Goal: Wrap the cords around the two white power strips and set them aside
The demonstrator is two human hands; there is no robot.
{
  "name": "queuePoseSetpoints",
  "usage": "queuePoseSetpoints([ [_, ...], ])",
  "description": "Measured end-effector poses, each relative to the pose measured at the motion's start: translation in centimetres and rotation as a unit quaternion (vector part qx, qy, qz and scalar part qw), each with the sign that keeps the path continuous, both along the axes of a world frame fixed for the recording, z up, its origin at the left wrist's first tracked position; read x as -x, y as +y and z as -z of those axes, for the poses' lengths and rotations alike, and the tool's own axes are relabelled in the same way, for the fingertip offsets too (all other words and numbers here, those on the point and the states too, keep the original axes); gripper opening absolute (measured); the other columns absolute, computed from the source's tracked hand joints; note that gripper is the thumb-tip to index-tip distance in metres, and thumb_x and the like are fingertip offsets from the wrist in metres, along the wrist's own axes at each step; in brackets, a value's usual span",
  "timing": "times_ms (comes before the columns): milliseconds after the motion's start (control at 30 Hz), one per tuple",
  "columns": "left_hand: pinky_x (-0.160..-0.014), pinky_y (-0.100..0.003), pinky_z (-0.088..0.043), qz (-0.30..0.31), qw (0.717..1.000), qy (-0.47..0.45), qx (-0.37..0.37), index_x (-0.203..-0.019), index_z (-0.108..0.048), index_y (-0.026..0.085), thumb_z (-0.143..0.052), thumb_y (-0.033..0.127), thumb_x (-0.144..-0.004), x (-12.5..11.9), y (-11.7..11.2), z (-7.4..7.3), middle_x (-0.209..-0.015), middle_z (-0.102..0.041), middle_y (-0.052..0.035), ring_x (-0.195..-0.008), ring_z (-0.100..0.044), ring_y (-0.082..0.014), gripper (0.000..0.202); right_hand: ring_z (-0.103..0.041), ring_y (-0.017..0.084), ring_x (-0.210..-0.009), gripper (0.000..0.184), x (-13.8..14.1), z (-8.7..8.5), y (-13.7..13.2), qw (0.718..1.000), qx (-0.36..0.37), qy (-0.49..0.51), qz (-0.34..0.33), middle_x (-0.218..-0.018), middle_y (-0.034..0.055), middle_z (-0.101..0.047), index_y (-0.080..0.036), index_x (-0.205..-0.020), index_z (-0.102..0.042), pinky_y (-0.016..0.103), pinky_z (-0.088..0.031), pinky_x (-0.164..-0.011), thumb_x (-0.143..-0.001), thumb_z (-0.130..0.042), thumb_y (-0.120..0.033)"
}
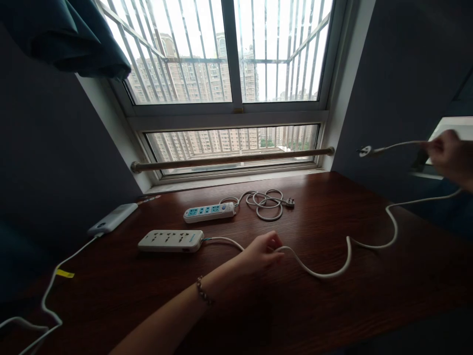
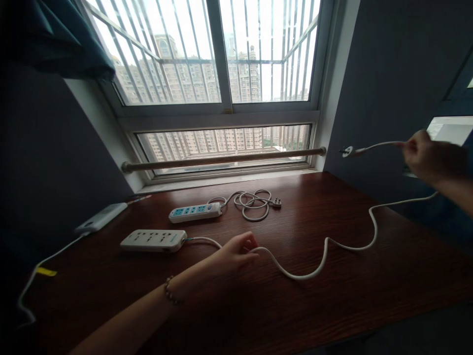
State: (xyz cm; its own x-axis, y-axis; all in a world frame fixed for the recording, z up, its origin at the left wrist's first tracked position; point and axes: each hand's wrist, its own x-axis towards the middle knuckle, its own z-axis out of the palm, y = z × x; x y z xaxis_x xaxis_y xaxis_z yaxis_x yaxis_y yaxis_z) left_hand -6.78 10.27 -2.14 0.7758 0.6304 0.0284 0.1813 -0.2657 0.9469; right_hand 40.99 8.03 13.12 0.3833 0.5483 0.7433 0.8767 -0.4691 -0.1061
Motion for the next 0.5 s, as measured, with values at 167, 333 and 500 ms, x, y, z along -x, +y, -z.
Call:
queuePoseSetpoints([
  [167,-0.049,-0.021,-0.034,0.011,0.963,0.125,-0.24,-0.081,-0.043,0.02,-0.053,0.026,-0.077,0.0,-1.3,-0.5,-0.067,-0.052,0.0035,-0.058,-0.047,-0.0105,0.013,-0.056,0.025,-0.067,0.043,3.3,6.4,5.5,0.987,0.137,-0.086,0.021,-0.065,0.0151,-0.054,-0.011,-0.101,-0.045,0.033,-0.02,-0.054,-0.09,-0.024,-0.046],
  [333,-0.057,-0.025,-0.039,0.052,0.907,0.216,-0.359,-0.091,-0.043,0.02,-0.053,0.034,-0.079,0.4,-1.9,-2.3,-0.081,-0.058,-0.0029,-0.072,-0.056,-0.0188,0.02,-0.056,0.025,-0.063,0.033,4.4,11.1,7.7,0.978,0.195,-0.069,0.007,-0.065,0.0124,-0.055,-0.013,-0.098,-0.044,0.032,-0.024,-0.055,-0.089,-0.031,-0.042],
  [500,-0.069,-0.028,-0.044,0.062,0.888,0.222,-0.398,-0.099,-0.045,0.019,-0.055,0.035,-0.079,0.6,-2.2,-3.0,-0.092,-0.059,-0.0062,-0.084,-0.057,-0.0221,0.028,-0.058,0.027,-0.066,0.034,4.2,13.7,8.7,0.97,0.236,-0.055,-0.008,-0.066,0.0137,-0.056,-0.013,-0.098,-0.045,0.034,-0.033,-0.06,-0.089,-0.03,-0.041],
])
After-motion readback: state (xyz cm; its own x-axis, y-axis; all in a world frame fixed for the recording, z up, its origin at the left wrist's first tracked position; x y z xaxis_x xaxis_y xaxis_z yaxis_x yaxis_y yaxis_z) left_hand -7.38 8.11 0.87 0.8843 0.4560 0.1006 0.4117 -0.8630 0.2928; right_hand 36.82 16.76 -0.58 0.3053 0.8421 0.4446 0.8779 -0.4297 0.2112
